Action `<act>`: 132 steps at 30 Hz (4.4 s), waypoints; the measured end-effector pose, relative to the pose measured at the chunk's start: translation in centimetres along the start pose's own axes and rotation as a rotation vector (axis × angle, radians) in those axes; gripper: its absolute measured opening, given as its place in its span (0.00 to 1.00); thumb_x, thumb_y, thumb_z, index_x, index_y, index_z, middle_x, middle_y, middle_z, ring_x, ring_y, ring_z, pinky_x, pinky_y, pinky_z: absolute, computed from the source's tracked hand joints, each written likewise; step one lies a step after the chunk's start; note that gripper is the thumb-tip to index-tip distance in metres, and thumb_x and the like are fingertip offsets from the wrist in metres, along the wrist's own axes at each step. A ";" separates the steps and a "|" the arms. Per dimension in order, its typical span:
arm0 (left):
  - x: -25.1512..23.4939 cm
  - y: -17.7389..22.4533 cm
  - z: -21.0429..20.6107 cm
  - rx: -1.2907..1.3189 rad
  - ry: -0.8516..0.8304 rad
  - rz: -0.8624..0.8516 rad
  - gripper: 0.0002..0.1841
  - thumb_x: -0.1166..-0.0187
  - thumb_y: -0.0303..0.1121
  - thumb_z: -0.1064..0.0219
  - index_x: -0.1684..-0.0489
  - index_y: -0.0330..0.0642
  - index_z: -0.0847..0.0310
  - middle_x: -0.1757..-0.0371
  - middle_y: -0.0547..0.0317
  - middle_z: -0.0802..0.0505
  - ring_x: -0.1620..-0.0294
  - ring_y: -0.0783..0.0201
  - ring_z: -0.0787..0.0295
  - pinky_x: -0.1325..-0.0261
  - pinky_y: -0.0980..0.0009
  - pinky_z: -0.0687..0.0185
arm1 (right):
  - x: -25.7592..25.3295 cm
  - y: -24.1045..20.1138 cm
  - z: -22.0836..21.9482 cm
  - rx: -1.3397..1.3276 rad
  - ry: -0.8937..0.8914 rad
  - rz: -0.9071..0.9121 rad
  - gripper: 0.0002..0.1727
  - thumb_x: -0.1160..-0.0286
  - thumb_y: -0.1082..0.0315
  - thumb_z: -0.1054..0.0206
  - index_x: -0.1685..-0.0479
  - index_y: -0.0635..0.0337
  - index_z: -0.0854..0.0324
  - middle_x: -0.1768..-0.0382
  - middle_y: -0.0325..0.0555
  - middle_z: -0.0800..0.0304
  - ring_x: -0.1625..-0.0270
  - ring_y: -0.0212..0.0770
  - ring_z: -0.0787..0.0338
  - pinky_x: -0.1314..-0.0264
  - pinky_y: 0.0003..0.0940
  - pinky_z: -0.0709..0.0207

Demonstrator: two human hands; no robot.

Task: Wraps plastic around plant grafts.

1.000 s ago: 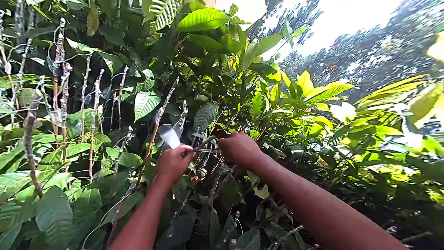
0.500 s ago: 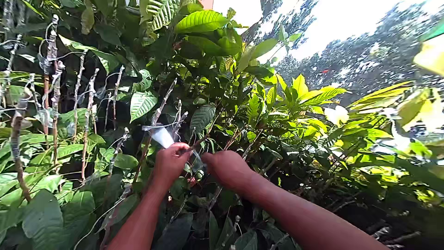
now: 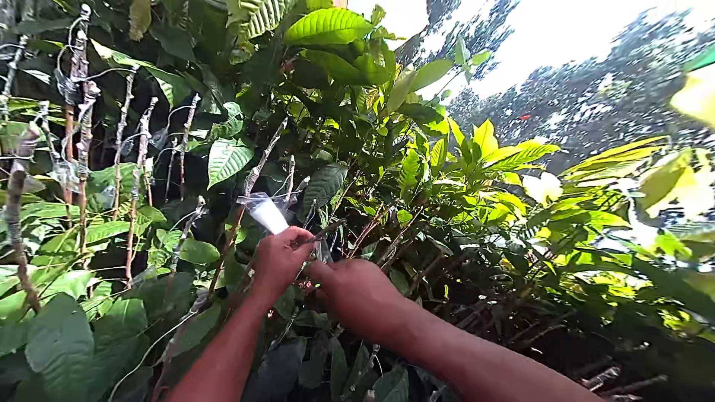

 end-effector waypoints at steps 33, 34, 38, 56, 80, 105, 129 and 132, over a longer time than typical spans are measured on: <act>0.2 3.0 0.4 -0.222 0.042 -0.169 0.12 0.21 0.38 0.31 0.50 0.42 0.08 0.61 0.52 0.04 0.64 0.55 0.06 0.55 0.49 0.11 | 2.1 4.6 0.1 -0.048 0.067 -0.104 0.15 0.17 0.65 0.36 0.36 0.56 0.15 0.56 0.54 0.05 0.51 0.58 0.05 0.44 0.62 0.17; 0.3 3.1 -0.3 -0.204 -0.005 -0.175 0.12 0.21 0.38 0.31 0.51 0.42 0.07 0.60 0.51 0.04 0.62 0.53 0.06 0.52 0.47 0.12 | 2.7 2.0 1.4 -0.090 0.151 -0.015 0.16 0.19 0.66 0.35 0.36 0.55 0.14 0.63 0.51 0.06 0.61 0.53 0.06 0.54 0.56 0.14; 1.6 4.3 -4.1 -0.229 -0.294 -0.222 0.13 0.21 0.40 0.32 0.54 0.39 0.08 0.59 0.42 0.05 0.57 0.42 0.07 0.49 0.38 0.15 | 0.3 6.2 5.9 -0.519 0.115 -0.033 0.18 0.11 0.68 0.42 0.26 0.55 0.22 0.42 0.42 0.08 0.55 0.31 0.11 0.55 0.31 0.18; 0.7 4.4 -1.5 -0.179 -0.082 -0.125 0.14 0.18 0.43 0.33 0.52 0.45 0.08 0.62 0.54 0.05 0.63 0.56 0.07 0.54 0.48 0.12 | 1.9 8.8 1.0 -0.347 0.122 -0.243 0.18 0.14 0.62 0.38 0.31 0.57 0.18 0.62 0.47 0.10 0.62 0.41 0.10 0.51 0.42 0.15; 1.6 7.2 -1.5 -0.172 0.075 -0.363 0.15 0.16 0.46 0.36 0.57 0.47 0.06 0.64 0.57 0.05 0.69 0.60 0.11 0.62 0.54 0.15 | 7.0 5.7 4.6 -0.009 0.480 -0.176 0.13 0.18 0.64 0.36 0.44 0.60 0.12 0.66 0.48 0.08 0.68 0.46 0.08 0.61 0.46 0.13; 1.8 7.0 -2.0 -0.084 0.005 -0.333 0.10 0.21 0.38 0.31 0.60 0.42 0.08 0.67 0.53 0.06 0.68 0.58 0.08 0.61 0.52 0.10 | 1.1 1.6 7.3 0.302 0.505 0.063 0.06 0.26 0.74 0.30 0.58 0.55 0.09 0.47 0.52 0.14 0.50 0.56 0.12 0.60 0.51 0.15; 1.0 5.5 1.2 0.274 0.021 -0.424 0.08 0.21 0.33 0.30 0.56 0.38 0.09 0.57 0.66 0.06 0.63 0.83 0.13 0.56 0.82 0.14 | -1.6 7.3 0.0 -1.203 0.281 0.107 0.13 0.29 0.71 0.32 0.47 0.63 0.17 0.42 0.43 0.16 0.42 0.32 0.15 0.38 0.32 0.18; 0.8 5.7 1.4 0.235 0.075 -0.408 0.08 0.21 0.34 0.30 0.56 0.39 0.10 0.63 0.69 0.08 0.68 0.85 0.18 0.61 0.84 0.18 | -1.2 7.3 0.6 -1.007 0.418 0.010 0.13 0.30 0.72 0.28 0.48 0.62 0.14 0.43 0.44 0.14 0.44 0.33 0.13 0.41 0.33 0.15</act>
Point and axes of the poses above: each hand's wrist, its own x-axis away from the middle knuckle, its own z-axis out of the back of the hand, y = z × x, the point moved 9 cm from there along -x, towards the middle knuckle
